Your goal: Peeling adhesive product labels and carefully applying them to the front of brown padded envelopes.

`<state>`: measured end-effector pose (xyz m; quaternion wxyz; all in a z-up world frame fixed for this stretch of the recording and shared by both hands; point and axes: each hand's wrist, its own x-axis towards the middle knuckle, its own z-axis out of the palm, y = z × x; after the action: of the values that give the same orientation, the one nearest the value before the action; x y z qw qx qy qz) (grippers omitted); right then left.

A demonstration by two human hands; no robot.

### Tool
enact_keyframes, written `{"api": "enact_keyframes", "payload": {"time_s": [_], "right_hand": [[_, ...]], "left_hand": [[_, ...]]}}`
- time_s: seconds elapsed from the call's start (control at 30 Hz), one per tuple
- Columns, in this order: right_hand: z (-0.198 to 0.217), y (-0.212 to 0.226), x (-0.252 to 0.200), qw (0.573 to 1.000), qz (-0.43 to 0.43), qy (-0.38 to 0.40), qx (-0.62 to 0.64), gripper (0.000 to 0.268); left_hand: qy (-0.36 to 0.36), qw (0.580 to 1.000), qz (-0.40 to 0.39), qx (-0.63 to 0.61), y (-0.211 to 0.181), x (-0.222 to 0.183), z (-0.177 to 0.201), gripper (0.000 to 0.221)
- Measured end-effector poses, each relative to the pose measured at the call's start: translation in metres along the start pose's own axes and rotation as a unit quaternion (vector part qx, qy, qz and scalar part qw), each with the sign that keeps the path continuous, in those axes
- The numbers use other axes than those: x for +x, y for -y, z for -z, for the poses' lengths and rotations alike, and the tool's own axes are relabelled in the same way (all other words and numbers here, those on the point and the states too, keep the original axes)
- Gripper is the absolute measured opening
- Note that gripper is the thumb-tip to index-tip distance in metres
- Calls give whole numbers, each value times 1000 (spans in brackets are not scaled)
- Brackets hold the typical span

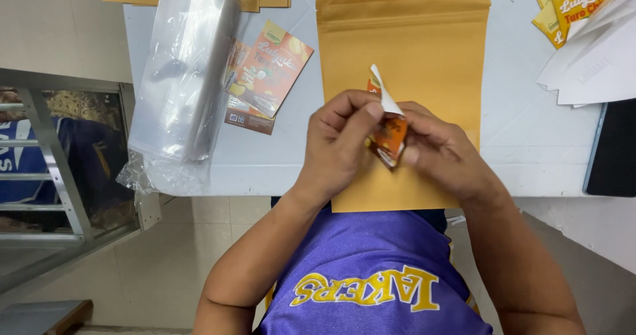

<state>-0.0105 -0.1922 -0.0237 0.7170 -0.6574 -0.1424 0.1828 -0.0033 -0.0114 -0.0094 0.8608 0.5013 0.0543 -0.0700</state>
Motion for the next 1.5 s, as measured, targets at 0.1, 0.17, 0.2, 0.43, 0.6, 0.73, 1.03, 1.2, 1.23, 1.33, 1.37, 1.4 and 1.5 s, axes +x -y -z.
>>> {"api": "enact_keyframes", "payload": {"time_s": [0.1,0.17,0.2,0.43,0.6,0.73,1.03,1.2,1.23,1.33,1.37,1.4,1.5], "right_hand": [[-5,-16,-4,996,45,-74,-25,33],[-9,-13,-5,982,6,-188,-29,15],[-5,-10,-6,982,7,-189,-30,15],[15,14,13,979,-51,-190,-61,14],[38,5,19,921,-148,-205,-296,15],[41,-12,17,886,-81,-191,-415,34],[53,-26,9,831,-1,-175,-529,42],[54,-26,7,827,-29,-176,-533,51],[54,-27,7,828,-19,-178,-531,52],[55,-30,6,829,-10,-182,-529,52],[56,-31,7,828,-8,-184,-529,52],[56,-31,6,829,-9,-184,-528,52],[56,-30,6,831,3,-182,-526,52]], "left_hand": [[27,999,-17,25,-4,2,-9,18],[-28,980,-121,159,0,7,-2,43],[-27,980,-121,158,-3,14,1,43],[57,968,-52,237,5,45,6,11],[116,904,-48,410,4,63,13,47],[165,855,-19,491,18,61,25,97],[177,832,-135,508,30,54,32,97],[168,825,-142,521,34,57,30,41],[176,828,-166,506,37,57,32,28],[185,821,-195,503,43,57,38,24],[186,812,-202,516,44,57,40,34],[187,812,-201,516,45,57,40,34],[186,809,-208,517,46,56,40,33]]}}
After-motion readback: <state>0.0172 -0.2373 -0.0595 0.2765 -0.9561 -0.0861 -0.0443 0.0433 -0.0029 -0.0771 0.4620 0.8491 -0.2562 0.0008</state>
